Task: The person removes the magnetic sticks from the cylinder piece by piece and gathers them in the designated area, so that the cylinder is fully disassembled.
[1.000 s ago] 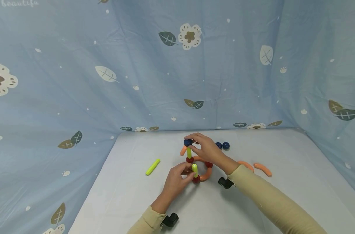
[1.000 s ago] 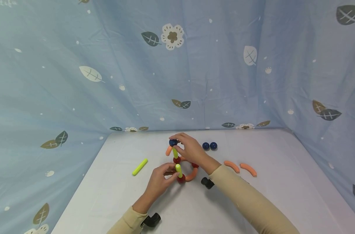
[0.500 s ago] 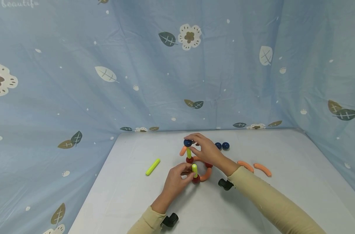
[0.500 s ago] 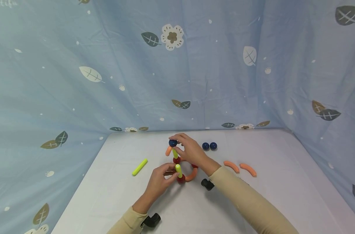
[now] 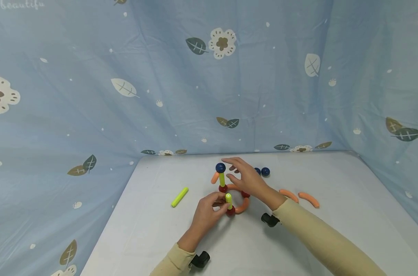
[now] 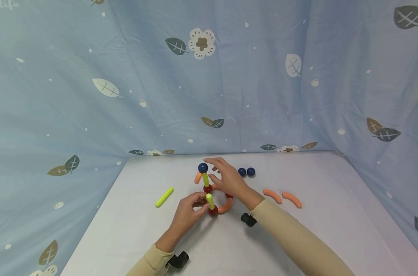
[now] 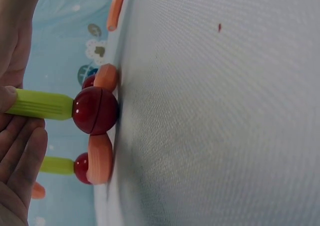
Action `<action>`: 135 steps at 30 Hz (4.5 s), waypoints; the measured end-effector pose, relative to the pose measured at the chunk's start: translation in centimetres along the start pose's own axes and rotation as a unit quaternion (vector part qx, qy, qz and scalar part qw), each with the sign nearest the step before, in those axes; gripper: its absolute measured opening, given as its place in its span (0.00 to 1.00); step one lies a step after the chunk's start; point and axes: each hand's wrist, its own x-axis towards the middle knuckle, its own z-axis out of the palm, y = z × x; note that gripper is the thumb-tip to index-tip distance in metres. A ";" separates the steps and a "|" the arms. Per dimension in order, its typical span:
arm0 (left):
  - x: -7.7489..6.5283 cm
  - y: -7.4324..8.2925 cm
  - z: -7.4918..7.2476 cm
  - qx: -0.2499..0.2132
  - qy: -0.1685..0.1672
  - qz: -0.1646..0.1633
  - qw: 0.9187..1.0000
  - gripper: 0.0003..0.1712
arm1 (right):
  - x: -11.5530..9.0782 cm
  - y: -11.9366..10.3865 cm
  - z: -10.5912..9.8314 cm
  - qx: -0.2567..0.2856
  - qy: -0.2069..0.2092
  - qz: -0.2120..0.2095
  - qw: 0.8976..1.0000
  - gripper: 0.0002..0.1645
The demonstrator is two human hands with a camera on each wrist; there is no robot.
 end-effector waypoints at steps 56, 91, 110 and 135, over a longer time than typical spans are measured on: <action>-0.2 -0.7 0.5 -0.012 -0.010 -0.020 1.000 0.12 | -8.5 0.8 4.8 0.018 -0.084 0.141 0.986 0.16; -0.3 -0.4 0.4 0.061 0.020 -0.009 0.998 0.12 | -8.4 0.7 4.8 0.023 -0.100 0.148 0.984 0.14; -3.3 -3.1 -5.7 0.106 0.096 -0.039 0.989 0.17 | -8.5 0.5 4.9 0.021 -0.107 0.173 0.979 0.16; -6.1 -7.1 -14.1 0.286 0.123 -0.224 0.923 0.29 | -8.5 0.5 4.9 0.024 -0.105 0.176 0.978 0.17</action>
